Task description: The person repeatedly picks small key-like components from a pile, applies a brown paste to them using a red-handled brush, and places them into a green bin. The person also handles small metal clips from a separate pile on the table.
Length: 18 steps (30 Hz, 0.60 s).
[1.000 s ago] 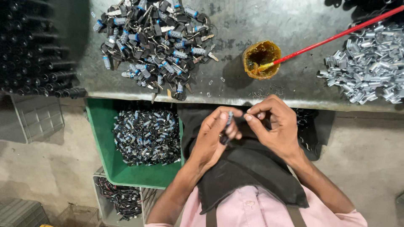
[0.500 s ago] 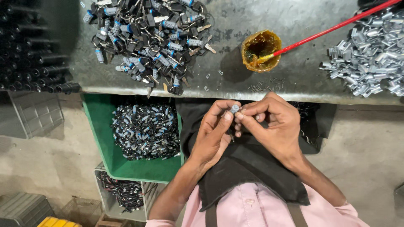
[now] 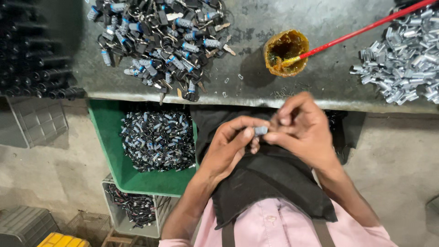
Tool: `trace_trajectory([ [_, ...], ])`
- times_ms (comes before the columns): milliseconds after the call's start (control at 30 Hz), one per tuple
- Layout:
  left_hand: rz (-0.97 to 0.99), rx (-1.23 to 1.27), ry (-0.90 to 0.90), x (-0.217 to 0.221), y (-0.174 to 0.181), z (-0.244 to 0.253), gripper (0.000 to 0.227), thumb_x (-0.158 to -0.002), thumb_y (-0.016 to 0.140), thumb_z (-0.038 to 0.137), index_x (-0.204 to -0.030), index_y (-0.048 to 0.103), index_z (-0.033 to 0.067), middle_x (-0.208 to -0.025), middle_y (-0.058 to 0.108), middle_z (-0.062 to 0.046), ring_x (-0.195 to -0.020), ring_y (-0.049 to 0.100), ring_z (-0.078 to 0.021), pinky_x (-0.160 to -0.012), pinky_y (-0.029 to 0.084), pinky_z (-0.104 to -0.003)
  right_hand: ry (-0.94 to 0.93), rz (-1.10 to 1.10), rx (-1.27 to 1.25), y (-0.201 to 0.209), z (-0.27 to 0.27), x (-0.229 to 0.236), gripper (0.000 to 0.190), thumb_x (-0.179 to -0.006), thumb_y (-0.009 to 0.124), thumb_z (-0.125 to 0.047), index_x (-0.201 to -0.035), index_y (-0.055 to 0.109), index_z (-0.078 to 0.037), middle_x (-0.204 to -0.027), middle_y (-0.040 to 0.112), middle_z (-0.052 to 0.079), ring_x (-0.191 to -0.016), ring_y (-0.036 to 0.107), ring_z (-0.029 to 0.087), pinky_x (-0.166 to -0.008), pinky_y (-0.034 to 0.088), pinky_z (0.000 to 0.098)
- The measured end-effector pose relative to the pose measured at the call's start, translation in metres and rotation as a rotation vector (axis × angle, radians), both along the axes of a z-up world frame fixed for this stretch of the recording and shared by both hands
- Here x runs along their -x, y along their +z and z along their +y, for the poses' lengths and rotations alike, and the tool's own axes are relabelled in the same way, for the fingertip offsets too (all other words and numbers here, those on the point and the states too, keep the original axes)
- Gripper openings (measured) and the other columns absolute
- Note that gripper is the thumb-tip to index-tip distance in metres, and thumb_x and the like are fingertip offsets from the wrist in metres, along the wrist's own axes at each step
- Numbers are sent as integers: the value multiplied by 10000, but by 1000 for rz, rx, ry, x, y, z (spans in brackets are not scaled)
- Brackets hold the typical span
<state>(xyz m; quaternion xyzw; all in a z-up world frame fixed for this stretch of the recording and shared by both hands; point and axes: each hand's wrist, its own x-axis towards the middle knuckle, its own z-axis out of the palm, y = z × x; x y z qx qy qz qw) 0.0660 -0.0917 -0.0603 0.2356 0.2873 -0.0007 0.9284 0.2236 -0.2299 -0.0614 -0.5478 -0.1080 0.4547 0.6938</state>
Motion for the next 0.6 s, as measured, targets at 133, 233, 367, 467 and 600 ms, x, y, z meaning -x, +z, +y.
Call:
trace_trajectory([
  [133,15,-248,54,0,15,21,285,-1045,648,137,-1288,602,-3,-1032,695,-90,-898,633,-125,-835,531,-281,-238,120,-80,14,13,-52,539,-1017,778,-96,-1420,419,-79,-875,529,24,-654,577,93,-502,454,191],
  [233,29,-353,92,-5,19,24,228,-1049,649,110,-1237,591,-5,-1022,700,-100,-915,643,-130,-852,533,-283,-223,-255,238,30,21,-89,361,-1023,718,-106,-1338,559,-25,-892,646,25,-703,626,87,-548,462,183],
  [367,-4,-530,113,-5,27,23,222,-1048,668,106,-1222,583,-2,-1064,699,-91,-987,671,-135,-918,544,-285,-154,-706,331,62,21,-88,150,-1136,684,-17,-1227,662,101,-1036,707,139,-926,740,181,-749,617,238],
  [467,13,-531,124,-13,20,15,226,-1042,657,113,-1225,595,-4,-1085,700,-82,-979,665,-126,-872,523,-271,-103,-939,246,56,18,-75,97,-1157,639,112,-1230,630,176,-1071,694,238,-993,744,274,-854,649,307],
  [600,9,-257,224,-48,-8,13,219,-1068,627,120,-1245,600,-7,-1039,679,-72,-948,637,-130,-889,521,-291,-250,-724,229,39,3,-73,111,-1164,644,43,-1226,633,134,-1037,712,200,-946,764,247,-855,670,303],
])
